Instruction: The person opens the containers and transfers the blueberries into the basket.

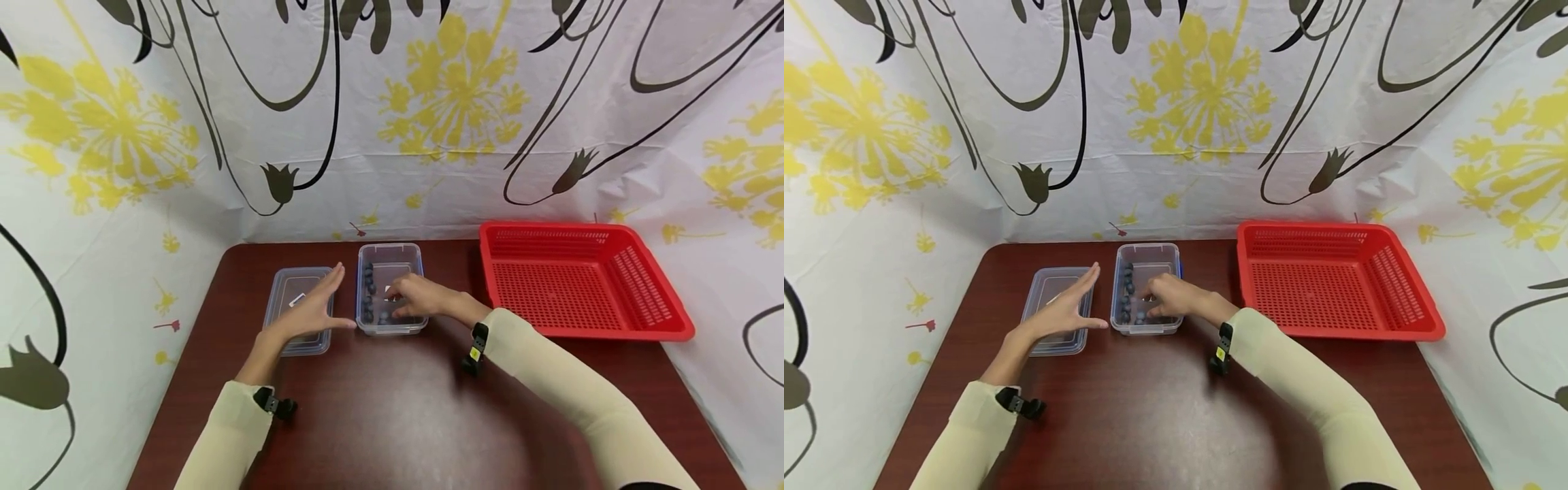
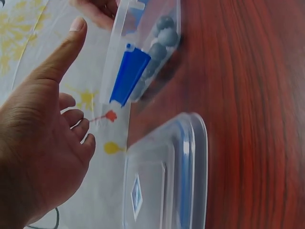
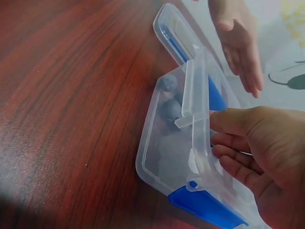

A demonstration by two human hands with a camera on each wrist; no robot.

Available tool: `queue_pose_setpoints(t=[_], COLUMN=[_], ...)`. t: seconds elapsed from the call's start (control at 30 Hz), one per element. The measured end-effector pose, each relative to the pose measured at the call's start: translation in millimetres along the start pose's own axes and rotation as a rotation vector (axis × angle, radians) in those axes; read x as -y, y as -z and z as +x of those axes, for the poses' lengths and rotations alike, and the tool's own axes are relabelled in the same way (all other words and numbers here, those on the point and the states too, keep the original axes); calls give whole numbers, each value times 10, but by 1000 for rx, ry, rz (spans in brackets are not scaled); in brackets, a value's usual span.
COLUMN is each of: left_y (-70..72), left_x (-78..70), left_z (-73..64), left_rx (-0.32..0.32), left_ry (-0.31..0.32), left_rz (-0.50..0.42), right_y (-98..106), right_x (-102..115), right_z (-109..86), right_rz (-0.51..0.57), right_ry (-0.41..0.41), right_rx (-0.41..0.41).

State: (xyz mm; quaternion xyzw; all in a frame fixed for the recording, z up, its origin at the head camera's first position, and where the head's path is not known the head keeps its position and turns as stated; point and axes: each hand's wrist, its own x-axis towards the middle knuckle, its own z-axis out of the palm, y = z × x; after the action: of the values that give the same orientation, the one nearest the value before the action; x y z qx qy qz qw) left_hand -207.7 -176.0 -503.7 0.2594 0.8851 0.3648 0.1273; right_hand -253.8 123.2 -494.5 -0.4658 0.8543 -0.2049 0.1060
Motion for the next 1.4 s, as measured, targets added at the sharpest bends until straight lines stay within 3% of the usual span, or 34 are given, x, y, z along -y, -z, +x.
queue_pose_setpoints(t=[0.33,0.6,1.03,1.4], left_y=[-135,-208,-224,-237], left_x=[-119,-131,-113,-119], left_z=[203,309,341,360], left_rx=[54,87,100,109], left_ry=[-11,36,40,55], left_rz=[132,131,184,168], right_y=[-133,-202,-292,-311], right_x=[-71,-28,-38,-42], right_z=[133,160,188,179], right_rz=[-84,-122,-178,-183], right_ry=[-6,-11,-53,-57], right_rx=[44,16,25,6])
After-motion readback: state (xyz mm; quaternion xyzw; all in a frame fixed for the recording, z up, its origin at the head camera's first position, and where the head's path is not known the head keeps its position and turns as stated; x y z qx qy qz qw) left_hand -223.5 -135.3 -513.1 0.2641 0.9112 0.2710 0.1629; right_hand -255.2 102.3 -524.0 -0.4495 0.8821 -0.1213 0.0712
